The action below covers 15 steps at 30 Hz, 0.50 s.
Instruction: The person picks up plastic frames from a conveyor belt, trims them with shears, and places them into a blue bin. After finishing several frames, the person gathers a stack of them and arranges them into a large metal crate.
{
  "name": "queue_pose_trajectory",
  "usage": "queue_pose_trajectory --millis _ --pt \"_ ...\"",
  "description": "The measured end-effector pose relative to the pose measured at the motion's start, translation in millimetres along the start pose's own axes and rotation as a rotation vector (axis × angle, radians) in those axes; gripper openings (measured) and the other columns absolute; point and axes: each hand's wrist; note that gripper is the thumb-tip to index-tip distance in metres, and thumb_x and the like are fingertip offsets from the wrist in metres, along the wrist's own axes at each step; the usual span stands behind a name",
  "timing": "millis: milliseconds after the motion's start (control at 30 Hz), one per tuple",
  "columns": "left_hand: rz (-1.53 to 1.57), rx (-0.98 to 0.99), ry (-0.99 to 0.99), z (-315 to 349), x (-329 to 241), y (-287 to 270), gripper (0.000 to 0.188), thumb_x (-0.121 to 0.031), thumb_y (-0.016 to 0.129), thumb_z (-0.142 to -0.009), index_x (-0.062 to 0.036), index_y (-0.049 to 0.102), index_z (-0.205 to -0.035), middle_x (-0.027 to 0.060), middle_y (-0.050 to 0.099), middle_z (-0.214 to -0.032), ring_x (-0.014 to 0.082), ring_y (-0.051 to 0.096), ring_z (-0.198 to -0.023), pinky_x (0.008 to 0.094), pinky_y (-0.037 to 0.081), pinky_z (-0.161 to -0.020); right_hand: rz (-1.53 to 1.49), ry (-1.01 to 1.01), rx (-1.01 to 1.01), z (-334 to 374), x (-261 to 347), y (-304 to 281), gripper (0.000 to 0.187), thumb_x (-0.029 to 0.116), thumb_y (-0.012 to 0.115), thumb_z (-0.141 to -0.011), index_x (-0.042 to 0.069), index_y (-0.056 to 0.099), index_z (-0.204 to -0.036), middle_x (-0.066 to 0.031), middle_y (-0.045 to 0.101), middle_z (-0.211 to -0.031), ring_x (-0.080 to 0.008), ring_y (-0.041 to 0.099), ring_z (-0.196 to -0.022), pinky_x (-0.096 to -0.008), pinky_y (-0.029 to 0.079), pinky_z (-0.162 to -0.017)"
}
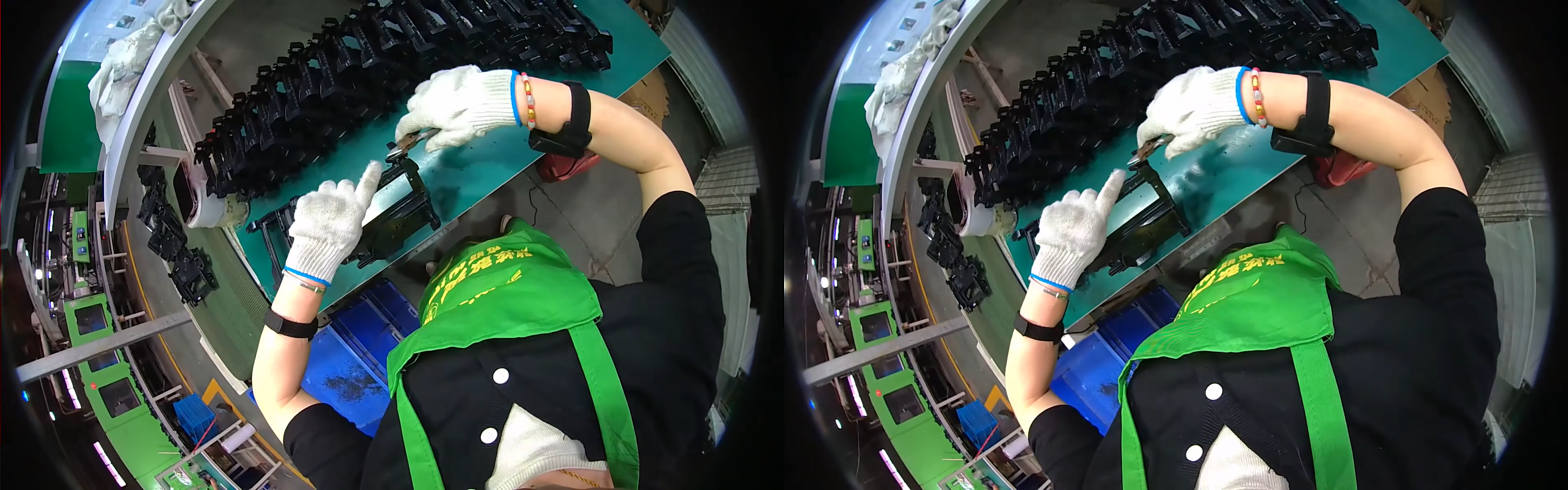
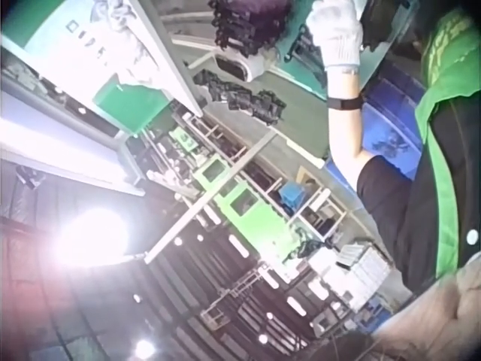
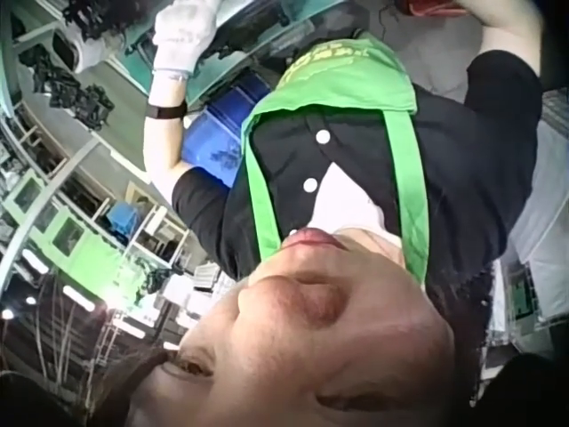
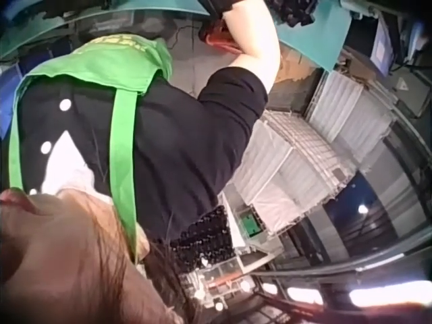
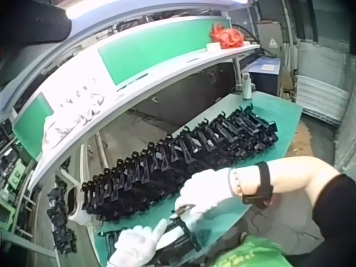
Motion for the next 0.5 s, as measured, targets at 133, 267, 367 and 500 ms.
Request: queue_pose_trajectory --millis 133,267,367,500 --pt "0.001 -0.023 0.015 1 5 -3 0.06 -0.018 0.058 -0.094 -0.0202 0.046 -0.153 0.0064 0.07 -0.09 0.0231 0.07 -0.082 0.0384 0.059 -0.064 0.072 0.022 0.129 -7 6 -20 0.037 0.027 0.069 -0.088 0.019 0.071 -0.125 -0.0115 0.072 -0.094 -0.0333 0.07 -0.094 -0.0451 0.057 -0.081" --pt "0.029 -0.018 0.013 3 7 -3 0.06 -0.016 0.061 -0.093 -0.0192 0.049 -0.151 0.0079 0.071 -0.09 0.0247 0.071 -0.083 0.0386 0.059 -0.063 0.198 0.018 0.144 -9 11 -27 0.034 0.024 0.068 -0.09 0.019 0.073 -0.123 -0.0118 0.072 -0.091 -0.0318 0.071 -0.092 -0.0425 0.057 -0.078" --pt "0.256 -0.009 -0.184 12 11 1 0.054 -0.017 0.062 -0.094 -0.015 0.052 -0.148 0.0056 0.068 -0.086 0.0216 0.069 -0.079 0.0369 0.058 -0.063 -0.085 -0.085 -0.251 -1 -18 -7 0.031 0.025 0.069 -0.093 0.018 0.072 -0.123 -0.0115 0.072 -0.095 -0.0296 0.072 -0.093 -0.042 0.057 -0.077" --pt "1.21 -0.078 -0.568 59 11 41 0.048 -0.022 0.063 -0.098 -0.0095 0.055 -0.143 0.0009 0.062 -0.08 0.0142 0.062 -0.073 0.0317 0.054 -0.061 -0.215 0.046 -0.586 12 -11 27 0.03 0.024 0.07 -0.094 0.017 0.071 -0.123 -0.0111 0.07 -0.094 -0.0303 0.07 -0.09 -0.0422 0.056 -0.078"
Point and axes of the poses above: each hand's wrist, its own z-axis away from the middle knuckle, its own y-axis out of the palm, x = y × z
